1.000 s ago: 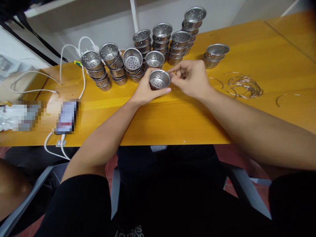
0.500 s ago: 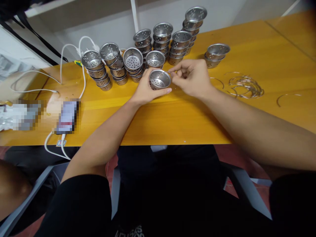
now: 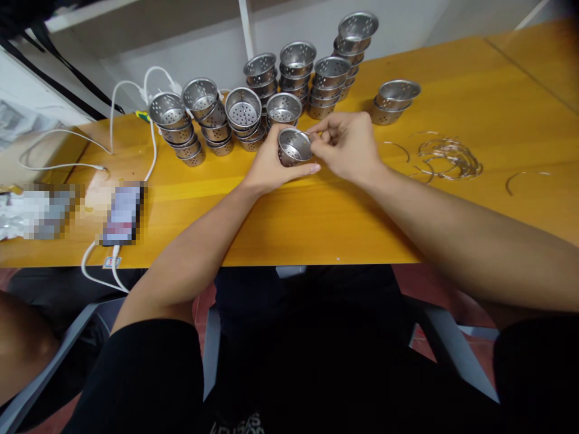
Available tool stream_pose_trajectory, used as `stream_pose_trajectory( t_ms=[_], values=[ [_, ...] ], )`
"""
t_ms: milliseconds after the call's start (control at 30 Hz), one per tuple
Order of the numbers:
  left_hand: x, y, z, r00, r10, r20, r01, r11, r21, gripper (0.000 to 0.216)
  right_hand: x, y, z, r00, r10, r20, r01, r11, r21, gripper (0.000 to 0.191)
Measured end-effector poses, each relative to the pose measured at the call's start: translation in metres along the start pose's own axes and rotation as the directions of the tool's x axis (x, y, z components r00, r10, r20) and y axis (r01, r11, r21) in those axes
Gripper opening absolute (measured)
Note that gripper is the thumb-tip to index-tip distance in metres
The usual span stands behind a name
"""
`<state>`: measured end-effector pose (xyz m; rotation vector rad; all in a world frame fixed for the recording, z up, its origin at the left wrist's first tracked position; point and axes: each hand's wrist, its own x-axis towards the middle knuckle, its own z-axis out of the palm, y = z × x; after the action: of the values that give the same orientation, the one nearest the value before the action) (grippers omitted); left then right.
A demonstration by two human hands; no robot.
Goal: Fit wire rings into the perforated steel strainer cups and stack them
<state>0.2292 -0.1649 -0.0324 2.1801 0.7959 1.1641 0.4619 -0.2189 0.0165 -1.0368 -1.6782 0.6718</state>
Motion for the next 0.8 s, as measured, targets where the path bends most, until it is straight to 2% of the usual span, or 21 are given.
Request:
stream_pose_trajectory(
  t_ms=[167, 233, 367, 467, 700, 800],
  values=[
    [-0.005, 0.017, -0.001, 0.997, -0.079, 0.005, 0.078, 0.993, 0.085, 0.107, 0.001, 0.003, 0.006, 0.999, -0.043, -0.025, 0.045, 0.997, 0.058, 0.036],
    [-0.005, 0.019, -0.003, 0.996, -0.094, 0.004, 0.093, 0.992, 0.09, 0.102, 0.002, -0.003, 0.002, 0.999, -0.053, 0.0, 0.053, 0.994, 0.098, 0.041],
    [-0.002, 0.016, -0.008, 0.993, -0.11, 0.034, 0.11, 0.994, -0.015, 0.094, 0.006, -0.015, -0.019, 0.972, -0.084, 0.219, 0.026, 0.966, 0.256, 0.063],
    [-0.002, 0.015, -0.013, 0.992, -0.098, 0.083, 0.105, 0.991, -0.089, 0.095, 0.008, -0.018, -0.031, 0.928, -0.111, 0.355, 0.0, 0.954, 0.299, 0.068],
    [-0.006, 0.015, -0.012, 0.988, -0.034, 0.15, 0.047, 0.996, -0.078, 0.103, 0.008, -0.016, -0.028, 0.943, -0.095, 0.318, -0.029, 0.931, 0.364, 0.068],
    [-0.005, 0.012, -0.01, 0.987, -0.032, 0.157, 0.043, 0.997, -0.067, 0.098, 0.009, -0.014, -0.027, 0.945, -0.077, 0.317, -0.046, 0.931, 0.363, 0.069]
  ],
)
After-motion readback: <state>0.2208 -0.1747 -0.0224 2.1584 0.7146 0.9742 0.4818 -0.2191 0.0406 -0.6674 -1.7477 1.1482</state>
